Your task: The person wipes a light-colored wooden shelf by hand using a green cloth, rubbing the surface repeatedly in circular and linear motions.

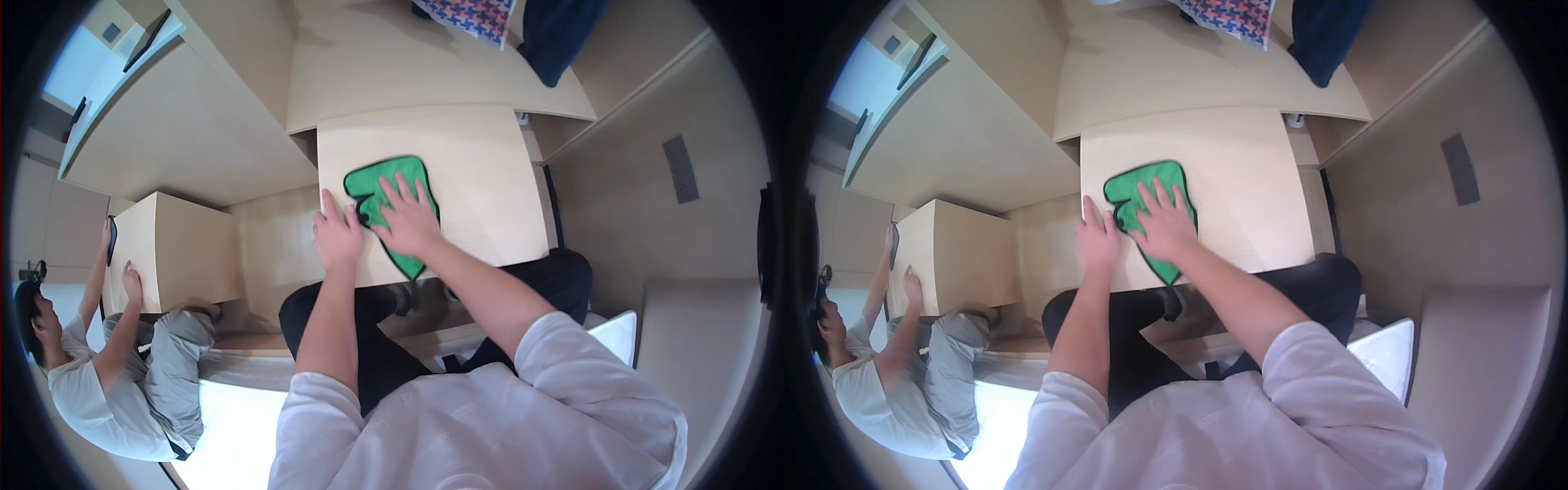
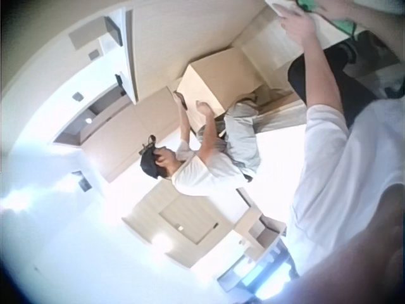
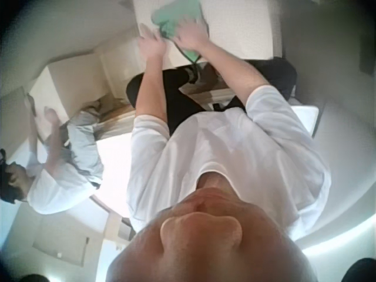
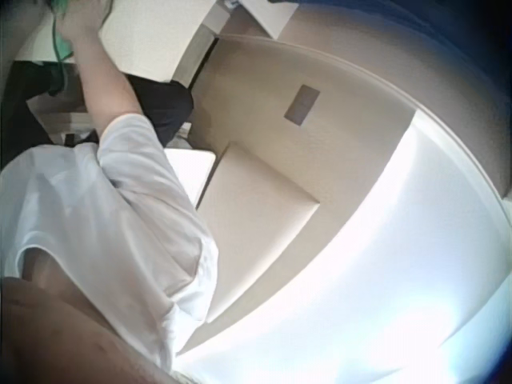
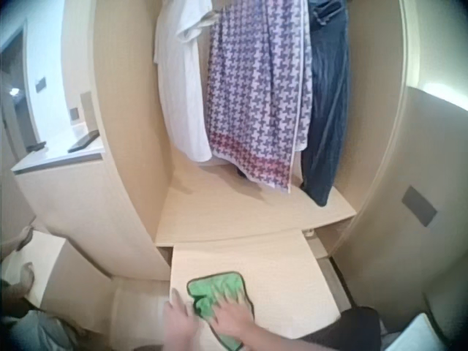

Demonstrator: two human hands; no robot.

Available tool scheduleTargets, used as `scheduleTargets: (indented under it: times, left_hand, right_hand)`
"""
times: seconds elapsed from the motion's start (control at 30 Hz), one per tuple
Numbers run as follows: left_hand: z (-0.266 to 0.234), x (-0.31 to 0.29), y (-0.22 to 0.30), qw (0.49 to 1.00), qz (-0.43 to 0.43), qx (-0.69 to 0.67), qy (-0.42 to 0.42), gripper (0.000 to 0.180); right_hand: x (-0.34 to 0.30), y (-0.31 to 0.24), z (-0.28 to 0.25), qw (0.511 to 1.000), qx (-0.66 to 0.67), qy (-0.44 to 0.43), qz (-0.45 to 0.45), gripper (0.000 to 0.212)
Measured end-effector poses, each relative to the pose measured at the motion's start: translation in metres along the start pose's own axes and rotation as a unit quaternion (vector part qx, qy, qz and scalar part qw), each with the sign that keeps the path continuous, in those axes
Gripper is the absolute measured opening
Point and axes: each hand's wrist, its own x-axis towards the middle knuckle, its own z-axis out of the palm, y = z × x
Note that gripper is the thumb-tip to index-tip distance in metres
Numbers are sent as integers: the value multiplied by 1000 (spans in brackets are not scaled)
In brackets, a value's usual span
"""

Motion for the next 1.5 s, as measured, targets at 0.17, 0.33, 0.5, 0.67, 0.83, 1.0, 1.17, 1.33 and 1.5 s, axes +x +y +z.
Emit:
scheduleTargets:
  times: [0.17, 0.33, 0.5, 0.67, 0.83, 1.0, 1.17, 1.33, 1.5]
  left_hand:
    - [12, 3, -2, 1000, -2, -18, 9, 67]
    - [13, -1, -12, 1000, 14, -17, 9, 67]
    - [2, -7, -5, 1000, -18, 10, -20, 68]
    - [7, -7, 1, 999, -14, 30, -9, 70]
    - [4, -11, 17, 1000, -6, 29, 4, 73]
    - [-2, -9, 16, 999, 6, 50, -2, 76]
    - [-9, -6, 8, 998, 12, 67, -4, 79]
    - [-9, -5, 7, 999, 17, 37, -13, 79]
    - [-5, -5, 6, 999, 4, 36, -9, 79]
  right_hand:
    - [-93, -6, 15, 998, 35, 41, 28, 54]
    - [-131, 21, -2, 986, 26, -8, 167, 59]
    - [-134, 103, -13, 950, -24, 19, 311, 75]
    - [-91, 177, -26, 907, -20, 59, 416, 79]
    - [-15, 242, -44, 886, 18, 55, 460, 79]
    - [67, 291, -58, 891, 31, 52, 451, 78]
    - [115, 316, -74, 884, 59, 42, 461, 72]
    - [93, 315, -62, 896, 38, 77, 436, 71]
    - [14, 278, -44, 891, 26, 76, 446, 70]
